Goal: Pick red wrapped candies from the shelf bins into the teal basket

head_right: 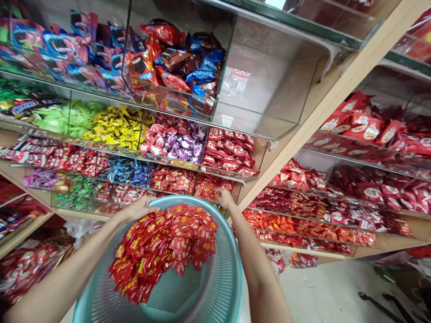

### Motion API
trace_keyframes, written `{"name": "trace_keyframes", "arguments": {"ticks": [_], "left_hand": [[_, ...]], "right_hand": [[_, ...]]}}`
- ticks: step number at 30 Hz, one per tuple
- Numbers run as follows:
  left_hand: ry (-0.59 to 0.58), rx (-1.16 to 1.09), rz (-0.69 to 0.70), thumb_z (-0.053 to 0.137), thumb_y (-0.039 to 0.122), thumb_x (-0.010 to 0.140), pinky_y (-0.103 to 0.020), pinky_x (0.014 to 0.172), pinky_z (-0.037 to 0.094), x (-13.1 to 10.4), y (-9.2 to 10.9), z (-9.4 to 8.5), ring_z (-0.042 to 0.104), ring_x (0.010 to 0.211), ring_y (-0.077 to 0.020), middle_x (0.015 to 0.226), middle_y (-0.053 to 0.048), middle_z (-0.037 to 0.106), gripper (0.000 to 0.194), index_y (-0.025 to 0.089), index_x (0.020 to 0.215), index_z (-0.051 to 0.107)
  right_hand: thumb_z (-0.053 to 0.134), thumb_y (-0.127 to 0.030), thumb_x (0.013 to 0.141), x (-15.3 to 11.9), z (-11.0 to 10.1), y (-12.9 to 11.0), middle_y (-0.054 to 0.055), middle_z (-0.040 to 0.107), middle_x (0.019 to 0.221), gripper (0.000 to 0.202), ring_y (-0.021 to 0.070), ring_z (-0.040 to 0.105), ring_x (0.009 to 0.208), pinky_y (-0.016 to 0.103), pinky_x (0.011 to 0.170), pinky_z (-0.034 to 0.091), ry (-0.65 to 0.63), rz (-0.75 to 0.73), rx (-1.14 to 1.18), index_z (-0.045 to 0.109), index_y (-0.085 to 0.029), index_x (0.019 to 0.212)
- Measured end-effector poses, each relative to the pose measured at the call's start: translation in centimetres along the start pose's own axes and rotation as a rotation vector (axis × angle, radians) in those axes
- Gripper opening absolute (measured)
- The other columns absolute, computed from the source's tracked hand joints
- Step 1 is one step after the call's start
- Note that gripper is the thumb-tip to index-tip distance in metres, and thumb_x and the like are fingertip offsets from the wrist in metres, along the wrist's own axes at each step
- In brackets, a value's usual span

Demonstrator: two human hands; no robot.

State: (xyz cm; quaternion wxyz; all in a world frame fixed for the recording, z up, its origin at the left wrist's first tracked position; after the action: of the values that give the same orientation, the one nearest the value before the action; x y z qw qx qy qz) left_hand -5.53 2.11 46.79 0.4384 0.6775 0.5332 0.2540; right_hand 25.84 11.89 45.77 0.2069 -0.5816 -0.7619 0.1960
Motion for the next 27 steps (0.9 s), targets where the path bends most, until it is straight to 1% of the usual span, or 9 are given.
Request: {"name": "trace_keyframes", "arguments": {"ticks": [3, 5, 10, 13, 15, 18, 20, 23, 27], "left_hand": [[0.010, -0.011, -0.013, 0.056, 0.037, 0.063, -0.019, 0.053, 0.031, -0.3, 0.2, -0.4, 0.041, 0.054, -0.0100, 0.056, 0.005, 0.047, 0.025, 0.014, 0.072, 0.057], [0.022, -0.012, -0.023, 0.056, 0.038, 0.062, -0.020, 0.053, 0.031, -0.5, 0.1, -0.6, 0.041, 0.054, -0.0103, 0.057, 0.005, 0.048, 0.026, 0.014, 0.072, 0.057], [0.021, -0.020, -0.050, 0.056, 0.040, 0.060, -0.020, 0.053, 0.030, -0.6, 0.0, -0.8, 0.040, 0.054, -0.0098, 0.057, 0.005, 0.046, 0.028, 0.014, 0.069, 0.055], [0.021, -0.029, -0.052, 0.057, 0.041, 0.059, -0.020, 0.053, 0.029, -0.6, 0.2, -0.7, 0.039, 0.054, -0.0099, 0.056, 0.005, 0.045, 0.028, 0.014, 0.067, 0.054], [0.026, -0.020, -0.047, 0.057, 0.041, 0.060, -0.020, 0.052, 0.029, -0.6, 0.3, -0.7, 0.038, 0.053, -0.0098, 0.055, 0.006, 0.044, 0.028, 0.015, 0.067, 0.053], [0.032, -0.005, -0.035, 0.056, 0.040, 0.061, -0.020, 0.051, 0.028, -0.5, 0.5, -0.6, 0.037, 0.052, -0.0091, 0.054, 0.006, 0.042, 0.025, 0.015, 0.066, 0.053], [0.030, -0.015, -0.026, 0.056, 0.038, 0.062, -0.019, 0.051, 0.028, -0.4, 0.5, -0.5, 0.037, 0.052, -0.0089, 0.055, 0.006, 0.043, 0.024, 0.015, 0.067, 0.054], [0.015, -0.017, -0.019, 0.056, 0.036, 0.063, -0.020, 0.052, 0.029, -0.2, 0.3, -0.3, 0.038, 0.053, -0.0091, 0.057, 0.005, 0.045, 0.023, 0.014, 0.069, 0.055], [0.022, 0.034, -0.015, 0.055, 0.038, 0.062, -0.020, 0.052, 0.030, 0.3, 0.1, -0.1, 0.038, 0.052, -0.0097, 0.056, 0.005, 0.045, 0.025, 0.014, 0.069, 0.055]], "right_hand": [[0.056, -0.012, 0.066, 1.5, 2.2, 0.4, 0.007, 0.062, 0.101, 0.036, 0.0179, 0.059, 0.086, 0.029, 0.078, 0.045, -0.069, 0.010, 0.028, 0.059, -0.015, 0.102], [0.060, -0.012, 0.063, 1.9, 3.1, 0.6, 0.008, 0.060, 0.105, 0.041, 0.0187, 0.058, 0.089, 0.029, 0.079, 0.045, -0.103, 0.012, 0.039, 0.058, -0.015, 0.104], [0.065, -0.016, 0.059, 2.3, 3.4, 1.1, 0.008, 0.060, 0.104, 0.044, 0.0191, 0.058, 0.087, 0.028, 0.076, 0.046, -0.110, 0.038, 0.030, 0.058, -0.017, 0.103], [0.067, -0.017, 0.055, 2.3, 2.8, 1.0, 0.008, 0.059, 0.103, 0.044, 0.0196, 0.056, 0.088, 0.029, 0.077, 0.044, -0.069, 0.042, 0.011, 0.059, -0.017, 0.099], [0.067, -0.014, 0.053, 2.3, 2.5, 0.6, 0.008, 0.060, 0.097, 0.040, 0.0192, 0.055, 0.086, 0.029, 0.076, 0.042, -0.044, 0.038, 0.005, 0.061, -0.015, 0.093], [0.063, -0.012, 0.053, 2.0, 2.2, -0.2, 0.004, 0.061, 0.077, 0.025, 0.0149, 0.053, 0.069, 0.026, 0.067, 0.042, -0.028, 0.030, 0.022, 0.063, -0.015, 0.078], [0.061, -0.014, 0.055, 1.7, 1.6, -0.6, 0.001, 0.058, 0.066, 0.016, 0.0119, 0.049, 0.059, 0.024, 0.060, 0.040, -0.008, 0.016, 0.051, 0.062, -0.015, 0.070], [0.061, -0.021, 0.057, 0.7, -0.3, -1.0, -0.002, 0.052, 0.058, 0.011, 0.0106, 0.044, 0.055, 0.024, 0.058, 0.038, 0.060, -0.006, 0.117, 0.061, -0.015, 0.066], [0.065, -0.037, 0.055, -1.5, -3.5, -0.7, -0.002, 0.049, 0.055, 0.026, 0.0109, 0.043, 0.052, 0.025, 0.055, 0.037, 0.159, 0.011, 0.247, 0.058, -0.015, 0.064]]}}
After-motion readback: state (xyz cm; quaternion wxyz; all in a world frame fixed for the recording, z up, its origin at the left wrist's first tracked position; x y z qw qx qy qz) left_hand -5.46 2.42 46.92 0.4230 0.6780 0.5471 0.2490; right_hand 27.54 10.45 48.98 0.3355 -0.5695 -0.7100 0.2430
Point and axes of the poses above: each hand's wrist, its own x-axis towards the middle knuckle, its own z-axis out of the palm, y = z × x, the point moved 7 cm from there along x, towards the middle knuckle
